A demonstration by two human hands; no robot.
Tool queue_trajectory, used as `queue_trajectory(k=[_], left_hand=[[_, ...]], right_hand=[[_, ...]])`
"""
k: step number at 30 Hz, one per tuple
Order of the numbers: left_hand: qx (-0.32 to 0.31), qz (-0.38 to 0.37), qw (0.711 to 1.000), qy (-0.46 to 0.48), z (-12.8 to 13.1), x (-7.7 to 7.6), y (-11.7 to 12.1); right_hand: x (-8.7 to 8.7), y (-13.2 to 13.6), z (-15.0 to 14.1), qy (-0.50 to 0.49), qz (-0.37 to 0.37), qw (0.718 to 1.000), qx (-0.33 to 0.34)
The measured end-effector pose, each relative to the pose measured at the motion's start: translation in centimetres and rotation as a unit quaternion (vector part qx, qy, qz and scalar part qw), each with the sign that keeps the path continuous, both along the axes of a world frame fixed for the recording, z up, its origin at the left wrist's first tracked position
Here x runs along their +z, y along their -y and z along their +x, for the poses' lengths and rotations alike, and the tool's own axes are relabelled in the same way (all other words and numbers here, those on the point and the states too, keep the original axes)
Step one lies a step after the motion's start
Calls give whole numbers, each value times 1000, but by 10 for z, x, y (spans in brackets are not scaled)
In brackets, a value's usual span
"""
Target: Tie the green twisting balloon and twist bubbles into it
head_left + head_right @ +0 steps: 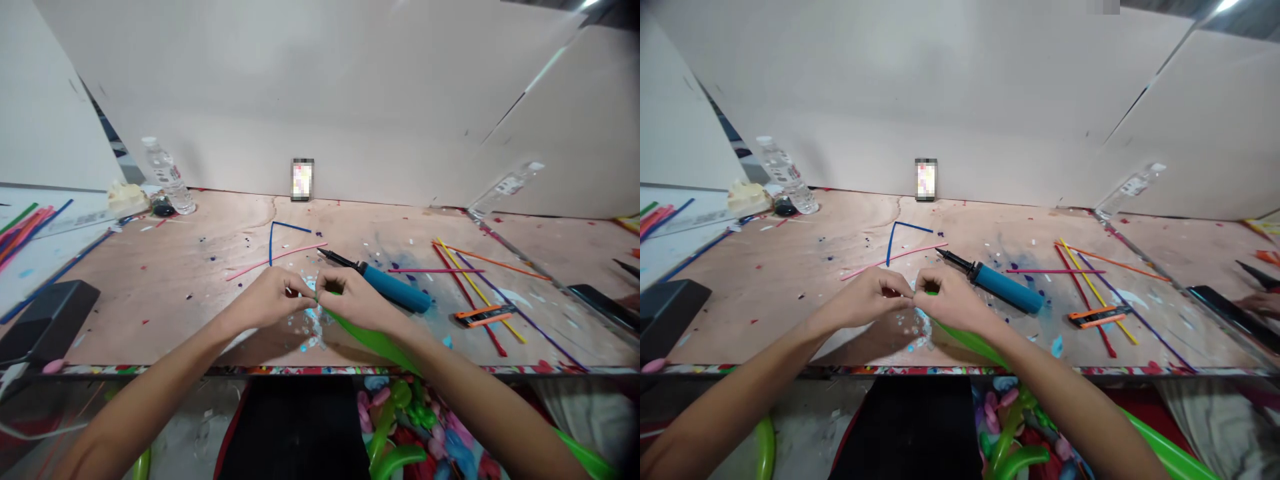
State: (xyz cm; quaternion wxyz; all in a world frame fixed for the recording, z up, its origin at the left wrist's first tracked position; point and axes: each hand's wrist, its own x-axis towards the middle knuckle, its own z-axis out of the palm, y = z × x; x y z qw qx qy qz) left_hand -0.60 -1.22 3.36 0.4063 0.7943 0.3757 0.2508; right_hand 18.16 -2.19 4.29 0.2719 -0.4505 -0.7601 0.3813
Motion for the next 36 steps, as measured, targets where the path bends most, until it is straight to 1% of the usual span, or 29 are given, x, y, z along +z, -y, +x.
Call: queue_trajectory(k=[2, 3, 6, 8, 9, 11, 14, 17, 19, 22, 24, 26, 28, 30, 33, 36], left_hand=[[36, 99, 994, -13, 3, -1, 5], [49, 161, 986, -19, 5, -3, 9], [67, 332, 940, -39, 7, -12, 18], [64, 405, 911, -53, 8, -19, 22], [57, 424, 902, -61, 8, -23, 23], [39, 431, 899, -72, 7, -28, 24], [12, 393, 917, -61, 5, -33, 20], [4, 352, 935, -41, 2, -33, 17], [-2, 328, 944, -45, 1, -33, 17], [-8, 307, 949, -66, 0, -35, 17], [-6, 302, 950, -79, 1, -36, 17], [-12, 304, 948, -93, 1, -37, 16], [-22, 310, 944, -111, 2, -36, 16], [-28, 321, 938, -128, 4, -33, 17], [-36, 341, 929, -141, 5, -29, 20], [-50, 357, 921, -145, 5, -28, 21]], right_hand=[[-1, -4, 1, -47, -34, 998, 16], [-2, -6, 1, -76, -54, 995, 23], [-9, -10, 3, -132, -109, 985, 28], [-17, -11, 4, -134, -143, 980, 27], [-21, -10, 4, -129, -154, 979, 29], [-29, -9, 4, -109, -158, 981, 27], [-36, -8, 7, -70, -147, 986, 18], [-38, -8, 10, -66, -158, 984, 46], [-39, -9, 13, -74, -170, 980, 70], [-40, -9, 15, -77, -188, 976, 75], [-39, -8, 14, -61, -168, 982, 66], [-37, -4, 12, -27, -122, 991, 43], [-32, 1, 9, 10, -83, 996, 18], [-27, 4, 6, 45, -66, 997, 11], [-23, 4, 6, 86, -63, 994, 34], [-26, -2, 9, 89, -82, 989, 85]])
